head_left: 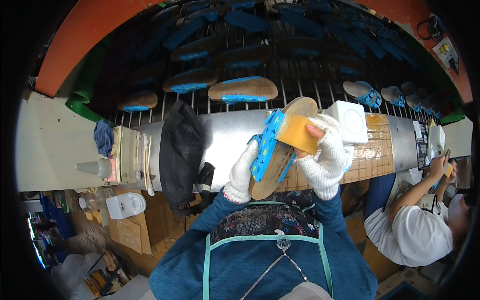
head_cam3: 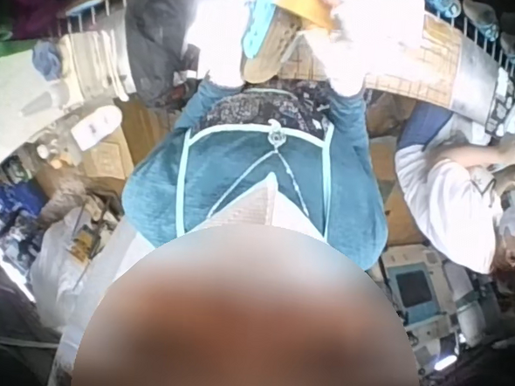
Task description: The person repeatedly picks up blue slides from a conveyor belt and scrubs the soles with a yellow sponge. They wipe the soles thoroughly, then place the slides back on the belt. The process is repeated for multiple slides throughout the clip.
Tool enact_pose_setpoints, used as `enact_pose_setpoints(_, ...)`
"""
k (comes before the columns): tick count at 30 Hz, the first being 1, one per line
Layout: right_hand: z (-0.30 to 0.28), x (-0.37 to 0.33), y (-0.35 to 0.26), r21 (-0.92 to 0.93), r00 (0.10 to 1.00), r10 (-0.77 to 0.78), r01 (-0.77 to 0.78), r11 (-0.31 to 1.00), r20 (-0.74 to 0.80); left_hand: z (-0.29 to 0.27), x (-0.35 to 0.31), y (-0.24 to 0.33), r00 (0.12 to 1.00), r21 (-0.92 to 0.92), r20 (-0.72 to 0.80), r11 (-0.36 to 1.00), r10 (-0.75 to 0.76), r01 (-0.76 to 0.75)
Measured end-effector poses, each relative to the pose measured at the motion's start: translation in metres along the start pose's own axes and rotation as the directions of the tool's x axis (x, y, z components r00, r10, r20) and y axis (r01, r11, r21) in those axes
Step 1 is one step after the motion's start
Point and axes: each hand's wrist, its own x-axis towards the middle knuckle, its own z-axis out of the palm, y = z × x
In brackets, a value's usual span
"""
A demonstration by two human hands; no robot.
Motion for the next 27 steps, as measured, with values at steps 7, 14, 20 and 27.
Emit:
enact_pose_setpoints(7, -0.009, 0.004, 0.0, -0.027, 0.996, -0.054, 0.056, 0.998, 0.078, 0.0, 0.01, -0.001, 1.0, -0.019, -0.009, 1.0, -0.001, 0.001)
enact_pose_setpoints(14, -0.01, -0.003, 0.002, 0.001, 0.99, -0.061, 0.062, 0.998, 0.126, 0.011, 0.026, 0.0, 1.0, -0.037, -0.028, 0.999, 0.005, -0.006)
enact_pose_setpoints(20, -0.008, -0.012, 0.001, 0.026, 0.987, -0.078, 0.075, 0.997, 0.141, 0.021, 0.042, 0.006, 0.999, -0.039, -0.031, 0.999, 0.027, -0.028)
enact_pose_setpoints(27, -0.002, -0.021, -0.001, 0.068, 0.983, -0.109, 0.1, 0.993, 0.146, 0.034, 0.058, 0.021, 0.993, -0.016, 0.016, 0.993, 0.117, -0.117)
